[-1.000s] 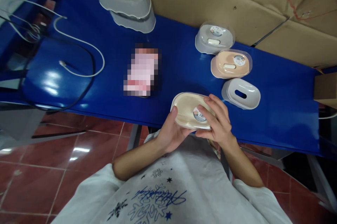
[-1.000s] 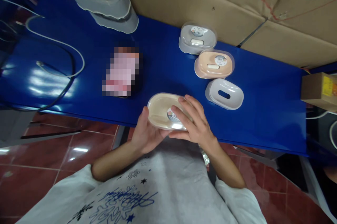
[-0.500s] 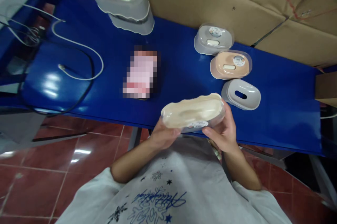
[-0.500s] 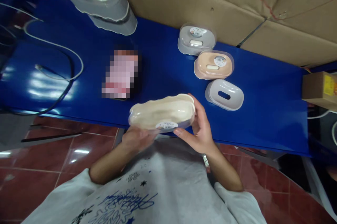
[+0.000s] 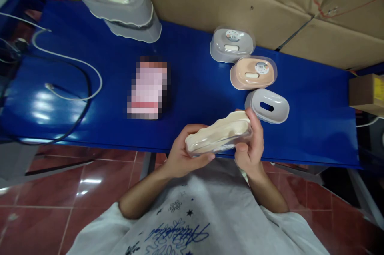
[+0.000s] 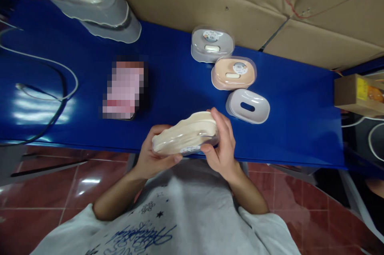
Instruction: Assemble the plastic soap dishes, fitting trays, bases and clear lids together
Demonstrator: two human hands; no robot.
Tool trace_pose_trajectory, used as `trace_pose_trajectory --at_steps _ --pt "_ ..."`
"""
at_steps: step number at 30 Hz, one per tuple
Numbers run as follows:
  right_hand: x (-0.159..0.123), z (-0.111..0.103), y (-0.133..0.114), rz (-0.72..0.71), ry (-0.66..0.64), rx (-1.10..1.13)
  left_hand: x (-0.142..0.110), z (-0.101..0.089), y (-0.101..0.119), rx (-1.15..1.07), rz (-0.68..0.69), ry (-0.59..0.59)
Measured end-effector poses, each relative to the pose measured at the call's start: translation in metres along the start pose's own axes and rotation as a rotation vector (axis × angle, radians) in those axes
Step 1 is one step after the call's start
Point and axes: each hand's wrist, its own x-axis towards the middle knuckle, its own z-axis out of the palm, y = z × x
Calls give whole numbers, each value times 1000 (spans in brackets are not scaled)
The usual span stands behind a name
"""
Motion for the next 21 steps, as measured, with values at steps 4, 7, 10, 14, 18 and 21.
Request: trace_pose_trajectory --at_steps 4,7,10,14,18,21 --pt "2 5 0 -44 30 -76 0 3 -2 -86 -66 12" --pt "6 6 -1 -55 59 -101 0 5 -6 -189 -144 -37" --pt "8 6 -3 -27 72 -123 0 9 -10 -313 -256 -36" --pt "10 7 -4 59 32 -154 4 13 -10 -497 -376 -31" --pt "14 2 -1 -37 -24 -208 9 12 -6 -617 -504 -46" --pt "19 -11 2 -262 -294 -239 11 8 -6 -651 -585 -41"
